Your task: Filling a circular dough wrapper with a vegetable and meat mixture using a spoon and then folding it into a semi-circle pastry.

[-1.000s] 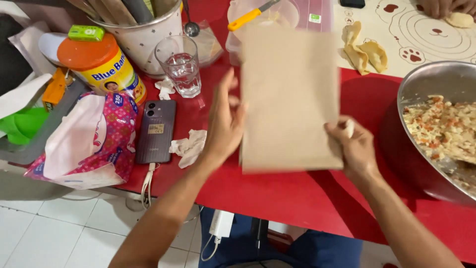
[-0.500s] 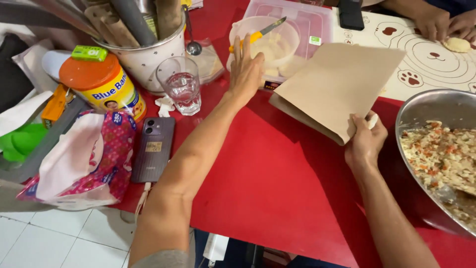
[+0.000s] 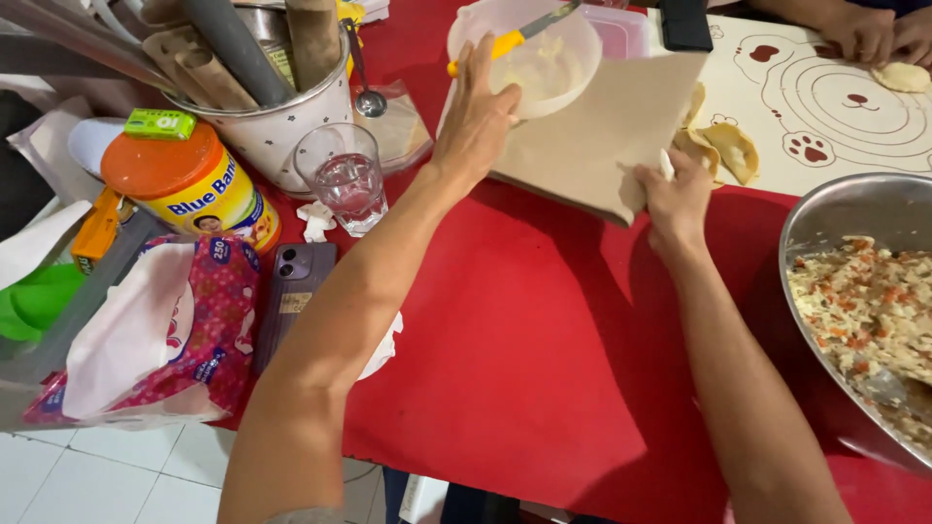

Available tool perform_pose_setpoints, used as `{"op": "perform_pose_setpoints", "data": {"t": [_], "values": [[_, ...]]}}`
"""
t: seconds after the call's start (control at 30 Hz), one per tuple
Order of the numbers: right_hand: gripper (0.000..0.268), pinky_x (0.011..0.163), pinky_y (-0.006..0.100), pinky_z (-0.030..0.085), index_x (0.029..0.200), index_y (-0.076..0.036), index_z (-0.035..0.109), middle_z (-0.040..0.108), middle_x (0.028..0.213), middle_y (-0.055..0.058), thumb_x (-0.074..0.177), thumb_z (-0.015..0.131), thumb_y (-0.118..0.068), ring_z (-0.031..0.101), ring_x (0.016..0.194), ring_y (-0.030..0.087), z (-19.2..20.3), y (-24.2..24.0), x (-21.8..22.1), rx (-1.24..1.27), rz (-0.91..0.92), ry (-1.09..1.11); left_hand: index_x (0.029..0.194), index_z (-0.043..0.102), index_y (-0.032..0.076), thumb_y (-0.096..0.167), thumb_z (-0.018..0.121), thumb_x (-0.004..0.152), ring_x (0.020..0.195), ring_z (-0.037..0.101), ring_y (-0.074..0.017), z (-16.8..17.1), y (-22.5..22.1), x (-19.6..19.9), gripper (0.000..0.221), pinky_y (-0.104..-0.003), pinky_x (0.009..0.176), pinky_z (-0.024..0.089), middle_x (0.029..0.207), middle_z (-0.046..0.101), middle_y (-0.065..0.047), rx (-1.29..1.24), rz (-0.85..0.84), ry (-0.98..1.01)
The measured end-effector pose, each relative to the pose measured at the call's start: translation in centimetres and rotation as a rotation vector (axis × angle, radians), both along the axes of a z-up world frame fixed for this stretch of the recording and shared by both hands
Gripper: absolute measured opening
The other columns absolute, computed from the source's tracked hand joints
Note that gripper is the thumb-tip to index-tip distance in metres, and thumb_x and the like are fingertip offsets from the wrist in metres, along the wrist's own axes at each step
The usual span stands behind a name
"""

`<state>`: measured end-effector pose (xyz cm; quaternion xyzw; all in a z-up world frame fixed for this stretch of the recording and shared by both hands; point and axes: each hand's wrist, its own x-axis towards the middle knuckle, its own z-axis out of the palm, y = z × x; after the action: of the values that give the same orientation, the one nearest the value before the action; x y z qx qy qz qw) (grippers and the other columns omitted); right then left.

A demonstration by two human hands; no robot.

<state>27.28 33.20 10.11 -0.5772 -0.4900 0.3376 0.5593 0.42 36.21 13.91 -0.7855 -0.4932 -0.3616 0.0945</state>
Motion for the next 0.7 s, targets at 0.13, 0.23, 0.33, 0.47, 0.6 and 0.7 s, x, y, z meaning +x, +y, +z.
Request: {"op": "perform_pose_setpoints", "data": {"t": [0.13,0.23,0.33,0.47,0.6,0.7], "values": [[0.015,0.062,0.026,0.06,0.103,-0.002,0.073,0.074,0.088,0.004,0.088,0.071,-0.003,0.068,0.074,0.011,-0.3,5.1,-2.4,0.016,0.115,0.163,0.113,0.055,-0.001,0.007,0.06,0.104,0.153,0.023,-0.05,2.2,-1.4,1.5,0.013,-0.046,0.073,0.062,0.166,0.006,-0.021,-0.245,-0.044,-0.233],[0.02,0.059,0.033,0.063,0.107,-0.003,0.071,0.074,0.091,0.006,0.09,0.072,-0.013,0.07,0.077,0.015,0.1,8.2,-4.0,-0.094,0.112,0.145,0.113,0.05,-0.001,-0.001,0.054,0.1,0.153,0.023,-0.0535,-0.3,0.2,1.8,0.013,-0.044,0.07,0.062,0.165,0.005,-0.027,-0.243,-0.044,-0.227],[0.019,0.056,0.041,0.067,0.107,-0.006,0.061,0.066,0.092,0.009,0.096,0.064,-0.02,0.068,0.078,0.021,1.9,8.2,-4.7,-0.192,0.086,-0.048,0.085,0.061,0.001,-0.019,0.061,0.09,0.15,0.021,-0.0603,-2.7,1.7,1.9,0.021,-0.064,0.094,0.063,0.161,0.013,-0.032,-0.054,0.042,0.028],[0.057,0.046,0.042,0.067,0.136,0.004,0.046,0.049,0.128,0.025,0.086,0.073,-0.002,0.07,0.078,0.041,1.0,8.3,-4.7,-0.009,0.151,-0.321,0.102,0.062,0.004,-0.021,0.058,0.086,0.152,0.011,-0.0565,-3.9,2.4,1.9,0.03,-0.072,0.097,0.053,0.162,0.008,-0.029,-0.141,0.074,0.036],[0.042,0.084,0.064,0.048,0.129,0.003,0.058,0.069,0.113,0.032,0.091,0.063,-0.015,0.062,0.101,0.057,1.1,9.8,-4.8,0.135,0.12,-0.837,0.105,0.062,0.003,-0.017,0.054,0.088,0.151,0.012,-0.0575,-4.6,3.3,2.2,0.028,-0.078,0.097,0.05,0.16,0.011,-0.03,-0.133,0.083,0.015],[0.043,0.078,0.059,0.055,0.142,0.003,0.048,0.063,0.112,0.03,0.101,0.06,-0.004,0.064,0.099,0.048,1.4,8.2,-4.4,0.083,-0.001,-1.072,0.108,0.064,0.002,-0.019,0.058,0.087,0.152,0.017,-0.0555,-5.8,3.2,2.9,0.031,-0.071,0.088,0.06,0.161,0.014,-0.03,-0.068,0.123,0.007]]}}
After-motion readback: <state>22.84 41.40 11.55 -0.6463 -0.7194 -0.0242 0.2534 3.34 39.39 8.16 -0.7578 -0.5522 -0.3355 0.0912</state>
